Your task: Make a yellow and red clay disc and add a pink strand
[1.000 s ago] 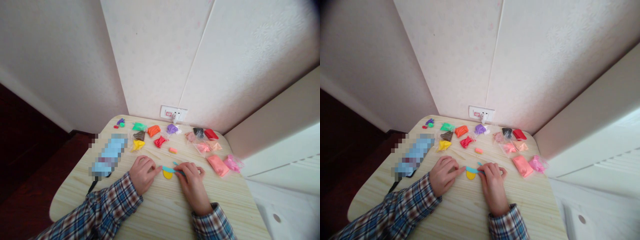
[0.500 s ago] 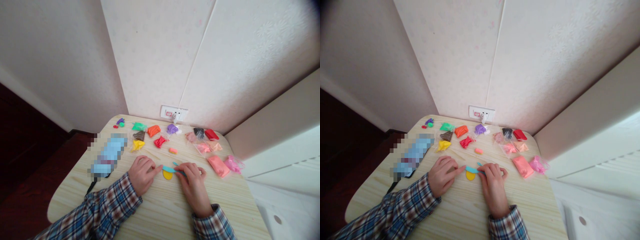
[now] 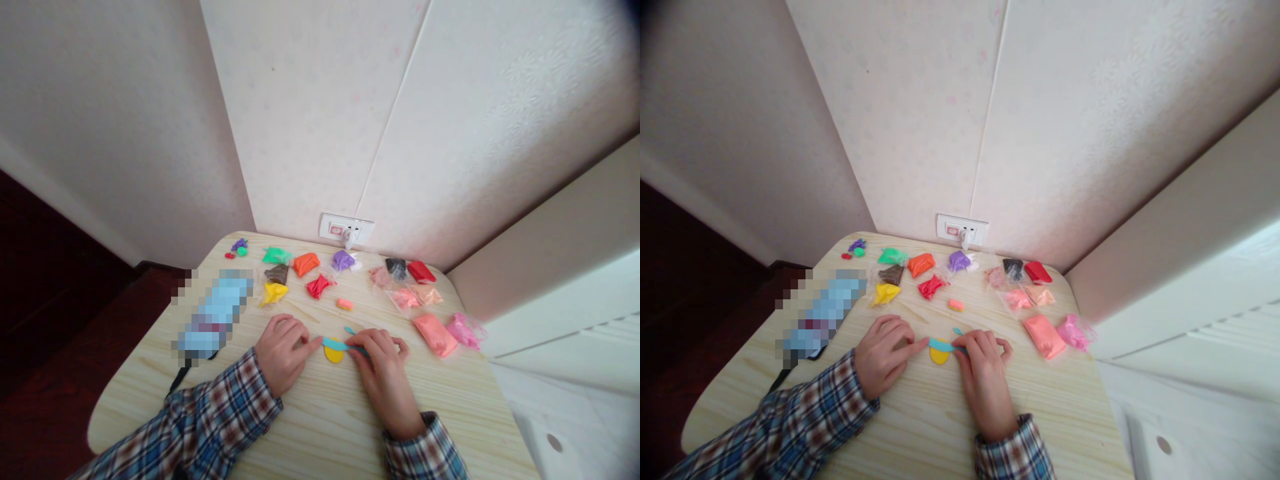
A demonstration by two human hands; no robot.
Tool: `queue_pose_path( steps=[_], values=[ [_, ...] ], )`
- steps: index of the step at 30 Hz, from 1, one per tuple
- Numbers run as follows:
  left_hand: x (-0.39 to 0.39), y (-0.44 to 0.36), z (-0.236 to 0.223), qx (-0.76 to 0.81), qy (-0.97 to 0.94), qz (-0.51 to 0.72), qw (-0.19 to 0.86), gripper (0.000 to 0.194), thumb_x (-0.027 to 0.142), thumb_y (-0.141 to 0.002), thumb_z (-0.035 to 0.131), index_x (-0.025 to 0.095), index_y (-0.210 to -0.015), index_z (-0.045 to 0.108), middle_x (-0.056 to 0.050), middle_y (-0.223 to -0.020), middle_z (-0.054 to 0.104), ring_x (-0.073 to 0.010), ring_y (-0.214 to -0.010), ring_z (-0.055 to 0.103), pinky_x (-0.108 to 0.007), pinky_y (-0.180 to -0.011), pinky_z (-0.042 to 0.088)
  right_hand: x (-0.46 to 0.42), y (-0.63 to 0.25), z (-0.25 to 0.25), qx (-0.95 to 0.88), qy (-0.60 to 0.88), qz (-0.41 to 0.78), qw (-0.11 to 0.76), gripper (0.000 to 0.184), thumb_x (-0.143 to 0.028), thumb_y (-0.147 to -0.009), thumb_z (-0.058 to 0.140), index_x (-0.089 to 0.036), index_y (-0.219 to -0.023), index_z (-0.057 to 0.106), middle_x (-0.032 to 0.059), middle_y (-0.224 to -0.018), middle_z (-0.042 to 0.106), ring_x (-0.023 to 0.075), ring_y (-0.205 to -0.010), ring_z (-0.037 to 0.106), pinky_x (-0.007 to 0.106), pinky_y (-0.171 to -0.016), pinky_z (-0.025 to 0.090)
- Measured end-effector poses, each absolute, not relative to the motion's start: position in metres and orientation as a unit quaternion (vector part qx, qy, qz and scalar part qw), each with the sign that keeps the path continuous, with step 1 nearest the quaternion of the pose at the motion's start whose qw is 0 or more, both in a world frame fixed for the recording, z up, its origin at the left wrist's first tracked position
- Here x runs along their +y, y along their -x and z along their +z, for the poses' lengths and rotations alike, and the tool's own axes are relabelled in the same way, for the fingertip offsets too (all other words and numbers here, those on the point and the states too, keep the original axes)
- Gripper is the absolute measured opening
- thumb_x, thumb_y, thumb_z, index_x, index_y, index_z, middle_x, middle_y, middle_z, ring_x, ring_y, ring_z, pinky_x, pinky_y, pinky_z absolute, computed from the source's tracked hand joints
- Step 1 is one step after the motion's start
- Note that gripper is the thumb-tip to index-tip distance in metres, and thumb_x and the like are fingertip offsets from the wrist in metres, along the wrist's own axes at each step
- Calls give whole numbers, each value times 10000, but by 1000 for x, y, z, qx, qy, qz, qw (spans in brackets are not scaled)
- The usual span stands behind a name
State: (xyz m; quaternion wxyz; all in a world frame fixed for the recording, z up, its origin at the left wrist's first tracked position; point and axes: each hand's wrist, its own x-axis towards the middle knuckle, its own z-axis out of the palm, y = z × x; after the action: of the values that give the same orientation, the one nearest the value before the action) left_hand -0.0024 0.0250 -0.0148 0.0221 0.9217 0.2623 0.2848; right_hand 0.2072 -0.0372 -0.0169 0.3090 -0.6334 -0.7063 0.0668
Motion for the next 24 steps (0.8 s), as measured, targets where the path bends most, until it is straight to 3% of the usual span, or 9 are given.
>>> queue_pose_path(
  steps=[24],
  values=[
    [24, 0, -15, 256, -909, 329, 10, 349, 77, -821, 410, 221, -1030, 649, -28, -732, 557, -171, -781, 501, -416, -841, 431, -39, -204, -16, -698, 636, 74, 321, 170, -255, -925, 472, -254, -871, 633, 0, -864, 670, 183, -863, 572, 369, -849, 239]
  ],
)
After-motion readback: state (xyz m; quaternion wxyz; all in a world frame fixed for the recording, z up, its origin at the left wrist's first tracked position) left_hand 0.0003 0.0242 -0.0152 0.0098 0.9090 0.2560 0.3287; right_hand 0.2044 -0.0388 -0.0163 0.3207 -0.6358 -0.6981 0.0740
